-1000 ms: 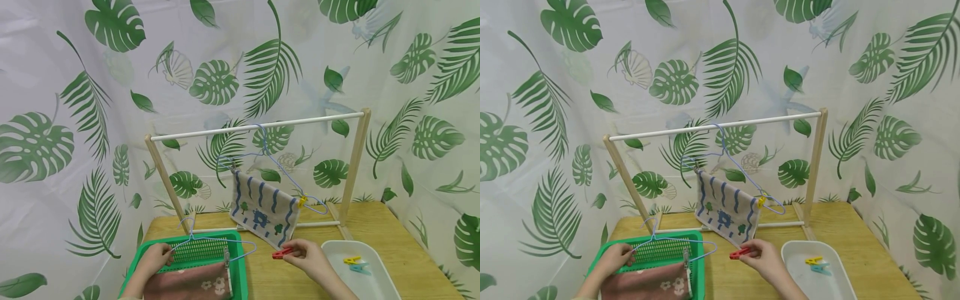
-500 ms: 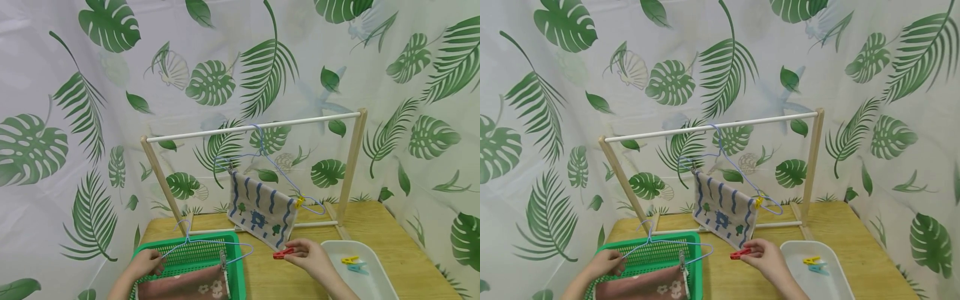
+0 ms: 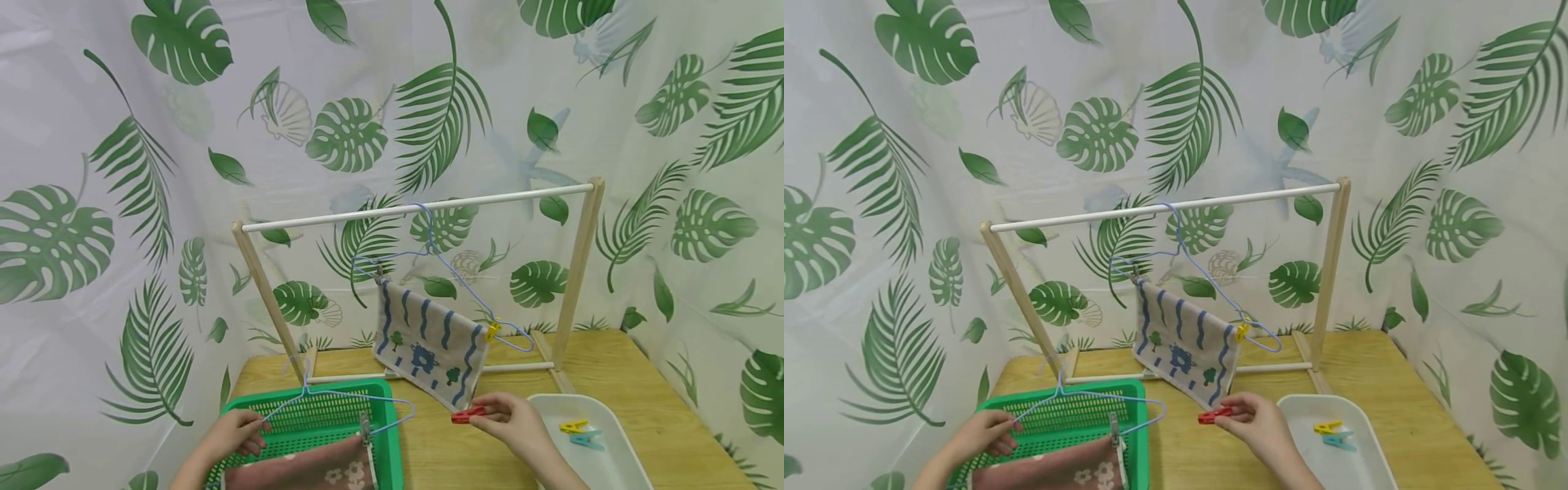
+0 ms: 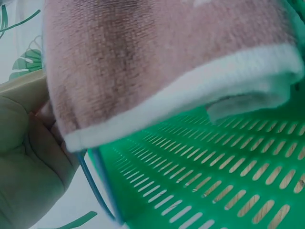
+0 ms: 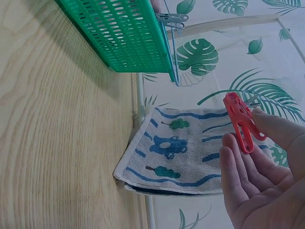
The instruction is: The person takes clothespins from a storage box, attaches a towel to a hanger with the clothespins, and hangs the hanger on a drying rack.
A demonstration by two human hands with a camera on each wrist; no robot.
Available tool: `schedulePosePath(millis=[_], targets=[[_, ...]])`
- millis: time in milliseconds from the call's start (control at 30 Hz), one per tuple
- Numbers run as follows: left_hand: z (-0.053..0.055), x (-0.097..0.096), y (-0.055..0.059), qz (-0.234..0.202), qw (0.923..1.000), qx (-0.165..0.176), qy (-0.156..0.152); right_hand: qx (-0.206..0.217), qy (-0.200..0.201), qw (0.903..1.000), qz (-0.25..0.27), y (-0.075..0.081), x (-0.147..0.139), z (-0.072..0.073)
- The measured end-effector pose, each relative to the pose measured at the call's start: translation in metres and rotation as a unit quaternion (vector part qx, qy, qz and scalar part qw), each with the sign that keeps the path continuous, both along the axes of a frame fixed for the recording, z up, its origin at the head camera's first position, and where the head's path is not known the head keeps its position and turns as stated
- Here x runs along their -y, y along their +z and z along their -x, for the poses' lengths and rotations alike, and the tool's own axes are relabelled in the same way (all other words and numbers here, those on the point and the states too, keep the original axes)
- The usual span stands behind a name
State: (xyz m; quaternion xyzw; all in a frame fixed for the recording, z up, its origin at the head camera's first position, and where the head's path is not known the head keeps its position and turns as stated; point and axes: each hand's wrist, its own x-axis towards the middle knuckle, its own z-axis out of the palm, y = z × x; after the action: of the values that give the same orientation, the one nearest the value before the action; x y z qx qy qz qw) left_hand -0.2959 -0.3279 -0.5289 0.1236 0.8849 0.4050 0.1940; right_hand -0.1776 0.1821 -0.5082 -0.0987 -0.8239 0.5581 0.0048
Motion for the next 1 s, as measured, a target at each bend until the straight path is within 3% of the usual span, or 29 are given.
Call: schedulePosePath(millis=[267, 567, 800, 1000], targets=[[-0.008, 0.003, 0.009, -0.074, 0.9972, -0.014, -0.005, 0.012, -0.009, 0.9998, 0.010, 0.000, -0.001, 0.000], [-0.021, -0.004, 0.040, -0.127, 0.9914, -0.030, -0.012, 0.016, -0.013, 0.9997, 0.015, -0.001, -0.005, 0.000], [-0.039, -0.016, 0.068, -0.129, 0.9878, -0.083, -0.028, 0.014, -0.012, 0.9997, 0.012, 0.005, -0.003, -0.002], [-0.048, -0.020, 0.085, -0.108, 0.9861, -0.121, -0.037, 0.018, -0.015, 0.9996, 0.017, 0.006, -0.005, -0.002]])
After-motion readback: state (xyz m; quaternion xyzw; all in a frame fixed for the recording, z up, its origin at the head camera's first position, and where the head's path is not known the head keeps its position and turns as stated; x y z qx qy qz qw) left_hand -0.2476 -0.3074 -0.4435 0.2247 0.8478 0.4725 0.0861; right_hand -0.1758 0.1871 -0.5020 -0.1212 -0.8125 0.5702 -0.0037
